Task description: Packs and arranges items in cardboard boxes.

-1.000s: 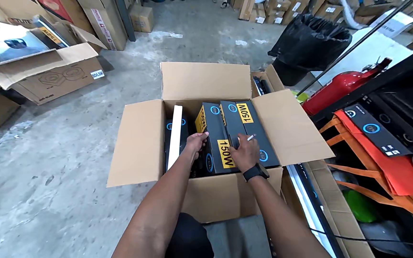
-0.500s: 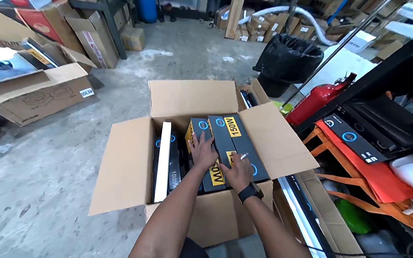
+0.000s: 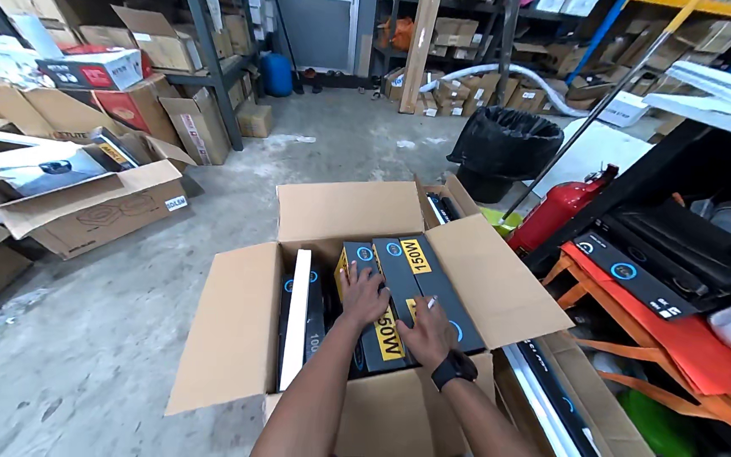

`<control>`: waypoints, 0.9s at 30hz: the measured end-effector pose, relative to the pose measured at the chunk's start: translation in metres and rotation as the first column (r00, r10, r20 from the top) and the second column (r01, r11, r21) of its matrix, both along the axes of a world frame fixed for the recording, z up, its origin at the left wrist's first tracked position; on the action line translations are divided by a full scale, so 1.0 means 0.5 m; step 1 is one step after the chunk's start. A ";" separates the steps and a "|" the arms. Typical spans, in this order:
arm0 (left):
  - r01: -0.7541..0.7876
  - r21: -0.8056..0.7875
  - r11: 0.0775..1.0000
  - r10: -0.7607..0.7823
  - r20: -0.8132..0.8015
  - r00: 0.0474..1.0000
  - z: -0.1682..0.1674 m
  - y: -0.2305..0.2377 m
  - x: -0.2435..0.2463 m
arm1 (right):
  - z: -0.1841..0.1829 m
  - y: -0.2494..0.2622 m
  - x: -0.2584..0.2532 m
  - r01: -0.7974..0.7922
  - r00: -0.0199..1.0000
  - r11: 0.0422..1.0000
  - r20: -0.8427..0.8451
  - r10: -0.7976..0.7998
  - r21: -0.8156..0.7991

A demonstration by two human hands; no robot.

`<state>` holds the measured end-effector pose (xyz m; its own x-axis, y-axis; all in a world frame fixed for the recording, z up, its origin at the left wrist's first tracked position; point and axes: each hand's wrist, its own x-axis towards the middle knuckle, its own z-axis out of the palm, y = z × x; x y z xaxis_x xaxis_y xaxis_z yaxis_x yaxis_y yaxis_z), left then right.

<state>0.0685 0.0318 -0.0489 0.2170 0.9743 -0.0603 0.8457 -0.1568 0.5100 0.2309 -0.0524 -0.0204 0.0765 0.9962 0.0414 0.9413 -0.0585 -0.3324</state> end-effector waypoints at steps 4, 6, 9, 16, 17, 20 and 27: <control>0.056 0.047 0.997 -0.051 -0.098 0.994 -0.017 0.001 0.001 | 0.011 -0.002 -0.005 -0.081 0.994 0.996 0.071 0.084 -0.040; 0.063 0.061 0.996 -0.056 -0.108 0.993 -0.024 0.006 0.001 | 0.012 0.001 -0.003 -0.079 0.993 0.996 0.083 0.082 -0.034; 0.065 0.063 0.996 -0.057 -0.117 0.991 -0.027 0.007 0.000 | 0.012 -0.002 -0.002 -0.110 0.987 0.994 0.114 0.113 -0.029; 0.063 0.044 0.997 -0.058 -0.090 0.994 -0.018 0.004 -0.009 | 0.019 -0.005 -0.009 -0.216 0.959 0.968 0.160 0.234 -0.127; 0.062 0.049 0.997 -0.058 -0.082 0.995 -0.017 0.004 -0.012 | 0.014 -0.004 -0.010 -0.239 0.955 0.960 0.142 0.259 -0.144; 0.062 0.041 0.997 -0.059 -0.075 0.995 -0.014 0.000 -0.017 | 0.005 -0.001 -0.013 -0.190 0.976 0.968 0.071 0.204 -0.162; 0.000 0.090 0.996 0.008 -0.090 0.996 -0.020 -0.006 -0.008 | 0.017 -0.001 -0.016 -0.102 0.995 0.993 0.016 0.103 -0.053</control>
<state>0.0644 0.0286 -0.0589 0.2111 0.9774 0.0083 0.8885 -0.1954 0.4153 0.2227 -0.0531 -0.0118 -0.0263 0.9996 -0.0098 0.9491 0.0219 -0.3141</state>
